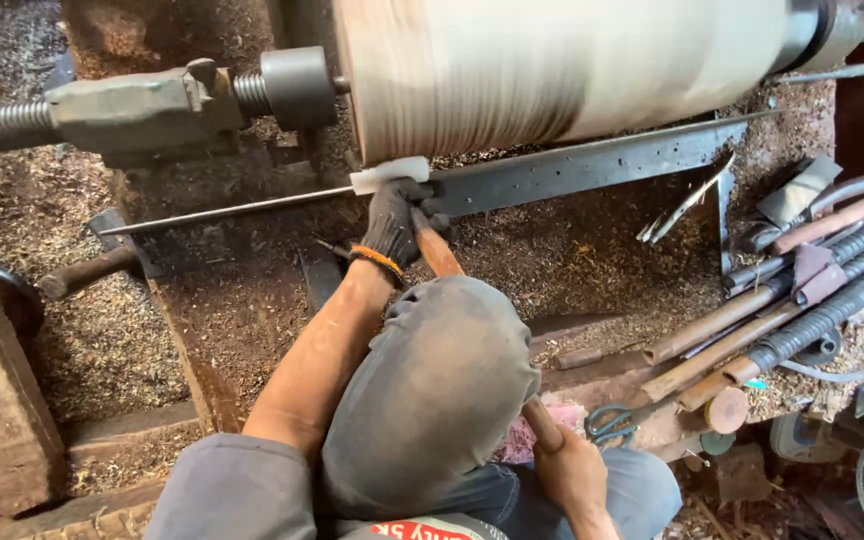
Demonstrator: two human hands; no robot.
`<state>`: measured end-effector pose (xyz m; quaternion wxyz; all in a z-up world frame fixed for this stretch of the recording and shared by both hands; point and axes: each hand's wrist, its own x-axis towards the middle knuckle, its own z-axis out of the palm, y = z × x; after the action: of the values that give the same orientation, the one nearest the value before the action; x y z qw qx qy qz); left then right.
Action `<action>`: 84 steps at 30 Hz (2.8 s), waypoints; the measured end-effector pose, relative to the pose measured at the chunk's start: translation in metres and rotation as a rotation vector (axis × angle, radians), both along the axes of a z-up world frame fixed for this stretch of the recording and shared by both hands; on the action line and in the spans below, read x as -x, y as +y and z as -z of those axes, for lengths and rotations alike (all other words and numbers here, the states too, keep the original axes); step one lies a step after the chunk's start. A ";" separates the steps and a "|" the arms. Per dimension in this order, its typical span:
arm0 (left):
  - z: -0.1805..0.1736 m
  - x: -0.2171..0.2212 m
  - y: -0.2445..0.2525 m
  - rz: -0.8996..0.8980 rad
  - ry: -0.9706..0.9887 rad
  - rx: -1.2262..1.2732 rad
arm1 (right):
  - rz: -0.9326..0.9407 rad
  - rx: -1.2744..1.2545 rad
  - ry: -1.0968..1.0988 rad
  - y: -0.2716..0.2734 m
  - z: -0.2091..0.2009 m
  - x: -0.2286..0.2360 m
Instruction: The person holds a wooden-handled turning tool braced on a white rest block against a large rotating wooden cylinder mounted on a lathe, shaping its surface. They keep the tool pressed to the spinning wood throughout, moving it along the cylinder as it turns.
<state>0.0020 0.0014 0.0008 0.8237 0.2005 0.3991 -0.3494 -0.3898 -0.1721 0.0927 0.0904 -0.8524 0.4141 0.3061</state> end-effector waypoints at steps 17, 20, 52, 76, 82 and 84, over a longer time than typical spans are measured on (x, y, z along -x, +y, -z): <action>-0.012 -0.003 0.010 0.047 -0.047 -0.042 | 0.020 -0.029 0.000 0.008 -0.008 -0.013; 0.023 -0.003 0.010 -0.027 -0.014 0.059 | 0.013 -0.045 -0.017 0.008 -0.009 -0.014; 0.020 0.004 -0.128 0.202 -0.087 0.196 | 0.150 -0.085 -0.060 -0.068 -0.019 0.049; -0.009 -0.001 -0.217 0.417 -0.177 0.185 | 0.222 0.121 0.022 -0.106 0.016 0.083; -0.010 -0.001 -0.216 0.454 -0.187 0.164 | 0.212 0.129 0.022 -0.106 0.021 0.094; -0.022 -0.004 -0.212 0.450 -0.191 0.173 | 0.200 0.139 0.066 -0.106 0.014 0.088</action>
<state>0.0056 -0.2109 0.0229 0.7733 0.2449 0.2335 -0.5362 -0.4778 -0.2780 0.0784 0.0471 -0.8006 0.5200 0.2940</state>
